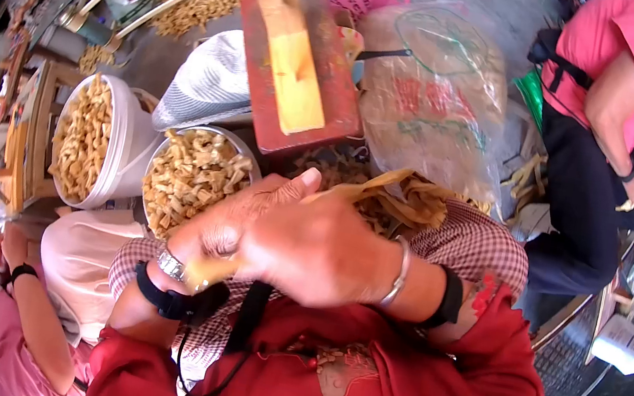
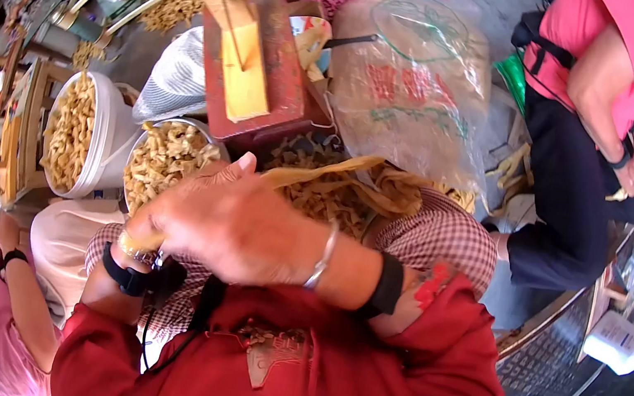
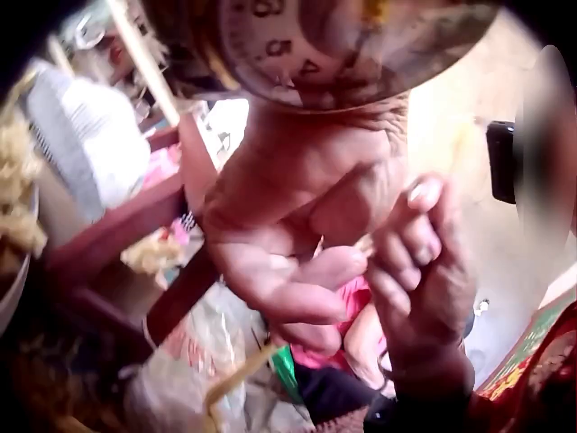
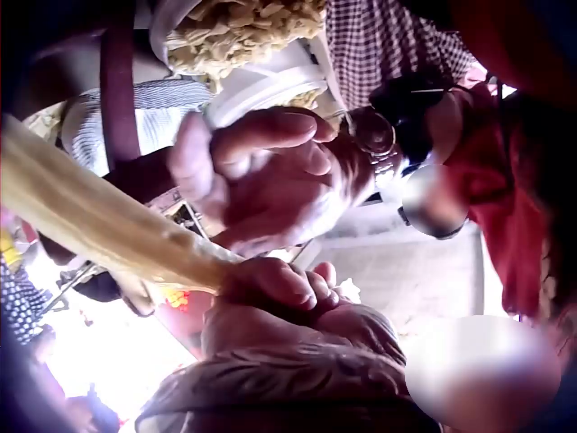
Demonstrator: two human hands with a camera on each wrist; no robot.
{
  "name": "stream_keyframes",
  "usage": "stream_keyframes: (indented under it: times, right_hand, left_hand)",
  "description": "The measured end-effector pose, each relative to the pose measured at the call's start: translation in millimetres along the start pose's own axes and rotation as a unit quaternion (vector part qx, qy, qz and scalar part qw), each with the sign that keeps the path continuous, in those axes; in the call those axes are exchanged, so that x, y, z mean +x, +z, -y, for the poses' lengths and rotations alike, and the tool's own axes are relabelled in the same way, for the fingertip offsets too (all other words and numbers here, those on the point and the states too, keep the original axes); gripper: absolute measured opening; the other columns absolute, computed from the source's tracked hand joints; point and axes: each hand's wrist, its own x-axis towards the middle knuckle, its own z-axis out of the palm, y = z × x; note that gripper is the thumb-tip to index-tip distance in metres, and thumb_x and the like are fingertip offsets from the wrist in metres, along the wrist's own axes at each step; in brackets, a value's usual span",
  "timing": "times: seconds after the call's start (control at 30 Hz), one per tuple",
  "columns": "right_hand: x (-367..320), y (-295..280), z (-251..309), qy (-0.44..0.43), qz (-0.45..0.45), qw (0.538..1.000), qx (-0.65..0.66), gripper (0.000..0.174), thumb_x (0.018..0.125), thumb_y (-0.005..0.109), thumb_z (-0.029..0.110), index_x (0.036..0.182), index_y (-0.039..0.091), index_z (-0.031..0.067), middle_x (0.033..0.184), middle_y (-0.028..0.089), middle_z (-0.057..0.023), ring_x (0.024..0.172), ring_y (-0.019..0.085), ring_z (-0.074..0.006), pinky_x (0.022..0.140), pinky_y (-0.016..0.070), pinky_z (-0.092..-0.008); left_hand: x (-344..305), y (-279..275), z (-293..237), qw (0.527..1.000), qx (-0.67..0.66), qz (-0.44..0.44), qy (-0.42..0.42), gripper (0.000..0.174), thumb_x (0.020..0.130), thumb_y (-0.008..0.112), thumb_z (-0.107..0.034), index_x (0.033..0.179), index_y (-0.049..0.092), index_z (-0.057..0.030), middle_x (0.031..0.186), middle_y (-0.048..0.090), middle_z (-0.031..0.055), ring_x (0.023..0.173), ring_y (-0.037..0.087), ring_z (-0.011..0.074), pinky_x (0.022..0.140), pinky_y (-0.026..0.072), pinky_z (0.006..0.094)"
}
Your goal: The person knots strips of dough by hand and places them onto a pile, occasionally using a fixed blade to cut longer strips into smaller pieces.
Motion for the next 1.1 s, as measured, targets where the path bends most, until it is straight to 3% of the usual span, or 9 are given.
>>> stream_keyframes:
  times: [0.1, 0.27, 0.37, 0.47, 0.57, 0.67, 0.8, 0.97, 1.1]
  right_hand:
    - [-6.9, 27.7, 24.0, -0.054, 0.041, 0.994, 0.083, 0.014, 0.078, 0.059, 0.016, 0.074, 0.049, 0.0075, 0.064, 0.049, -0.0036, 0.056, 0.053, -0.0182, 0.044, 0.0422, -0.0319]
    - [-20.9, 31.5, 20.0, -0.015, 0.013, 0.998, 0.059, 0.015, 0.079, 0.059, 0.016, 0.072, 0.048, 0.0087, 0.063, 0.043, -0.0025, 0.055, 0.051, -0.0181, 0.045, 0.0400, -0.0319]
    - [-11.7, 4.4, 9.0, 0.070, -0.170, 0.983, 0.029, 0.009, 0.086, 0.056, 0.012, 0.084, 0.057, 0.0034, 0.079, 0.056, -0.0084, 0.066, 0.057, -0.0235, 0.058, 0.0464, -0.0341]
    - [-19.9, -11.4, -21.7, 0.139, -0.247, 0.958, -0.043, 0.014, 0.090, 0.053, 0.010, 0.096, 0.058, -0.0013, 0.083, 0.054, -0.0125, 0.071, 0.055, -0.0317, 0.065, 0.0456, -0.0383]
    - [-8.2, -7.1, -12.0, 0.313, -0.251, 0.895, 0.194, 0.023, 0.094, 0.047, 0.017, 0.097, 0.059, -0.0025, 0.080, 0.056, -0.0138, 0.063, 0.053, -0.0186, 0.060, 0.0443, -0.0345]
    - [-9.5, -7.7, -18.7, 0.405, -0.174, 0.882, 0.166, 0.031, 0.094, 0.045, 0.024, 0.089, 0.059, -0.0028, 0.070, 0.055, -0.0131, 0.057, 0.049, -0.0134, 0.058, 0.0433, -0.0328]
    - [-7.5, -11.8, -26.3, 0.365, -0.112, 0.904, 0.193, 0.035, 0.092, 0.042, 0.024, 0.074, 0.054, -0.0040, 0.060, 0.048, -0.0117, 0.056, 0.045, -0.0128, 0.055, 0.0396, -0.0325]
    - [-11.4, -24.5, -32.9, 0.370, 0.018, 0.904, 0.213, 0.036, 0.096, 0.041, 0.027, 0.079, 0.053, -0.0019, 0.066, 0.052, -0.0069, 0.063, 0.050, -0.0129, 0.060, 0.0412, -0.0283]
    - [-2.3, -28.9, -16.1, 0.338, 0.017, 0.937, 0.084, 0.027, 0.092, 0.055, 0.026, 0.102, 0.051, 0.0018, 0.081, 0.061, -0.0179, 0.079, 0.064, -0.0309, 0.063, 0.0467, -0.0356]
  left_hand:
    - [4.6, 31.7, -8.3, 0.969, -0.199, -0.040, -0.142, 0.049, 0.091, 0.049, -0.051, 0.093, 0.063, -0.0043, 0.064, 0.053, -0.0004, 0.055, 0.045, 0.0059, 0.052, 0.0398, 0.0222]
    - [6.3, 11.9, -22.6, 0.981, -0.191, 0.002, -0.010, 0.032, 0.091, 0.058, -0.033, 0.100, 0.060, -0.0023, 0.056, 0.044, -0.0042, 0.042, 0.033, 0.0029, 0.039, 0.0303, 0.0188]
    - [4.0, 11.5, -26.1, 0.976, -0.155, -0.146, 0.038, 0.017, 0.091, 0.058, -0.019, 0.094, 0.060, -0.0018, 0.064, 0.057, -0.0010, 0.048, 0.049, 0.0067, 0.042, 0.0382, 0.0195]
    - [-9.1, 6.5, -27.7, 0.995, -0.013, -0.075, 0.057, 0.020, 0.094, 0.053, -0.018, 0.104, 0.063, -0.0032, 0.076, 0.060, -0.0015, 0.061, 0.055, 0.0060, 0.053, 0.0478, 0.0203]
    - [-12.7, 4.8, -33.0, 0.995, 0.054, -0.051, 0.063, 0.012, 0.093, 0.054, -0.012, 0.094, 0.060, -0.0021, 0.074, 0.059, 0.0003, 0.061, 0.055, 0.0075, 0.052, 0.0460, 0.0228]
    - [-22.6, 3.7, -38.8, 0.859, 0.410, -0.187, 0.243, 0.002, 0.086, 0.059, -0.002, 0.087, 0.059, -0.0015, 0.079, 0.059, 0.0054, 0.064, 0.058, 0.0141, 0.053, 0.0463, 0.0282]
    - [-22.5, 21.5, -45.3, 0.678, 0.534, -0.313, 0.397, 0.011, 0.073, 0.067, 0.000, 0.082, 0.060, -0.0027, 0.086, 0.057, 0.0094, 0.071, 0.061, 0.0258, 0.060, 0.0494, 0.0340]
    - [-17.7, 11.0, -31.7, 0.737, 0.488, -0.277, 0.376, 0.015, 0.074, 0.069, -0.002, 0.081, 0.056, -0.0025, 0.078, 0.056, 0.0091, 0.071, 0.061, 0.0231, 0.060, 0.0484, 0.0317]
    - [-16.3, -0.4, -23.4, 0.949, 0.008, -0.184, 0.256, 0.015, 0.085, 0.064, -0.004, 0.093, 0.052, -0.0028, 0.080, 0.060, 0.0009, 0.069, 0.054, 0.0073, 0.061, 0.0436, 0.0210]
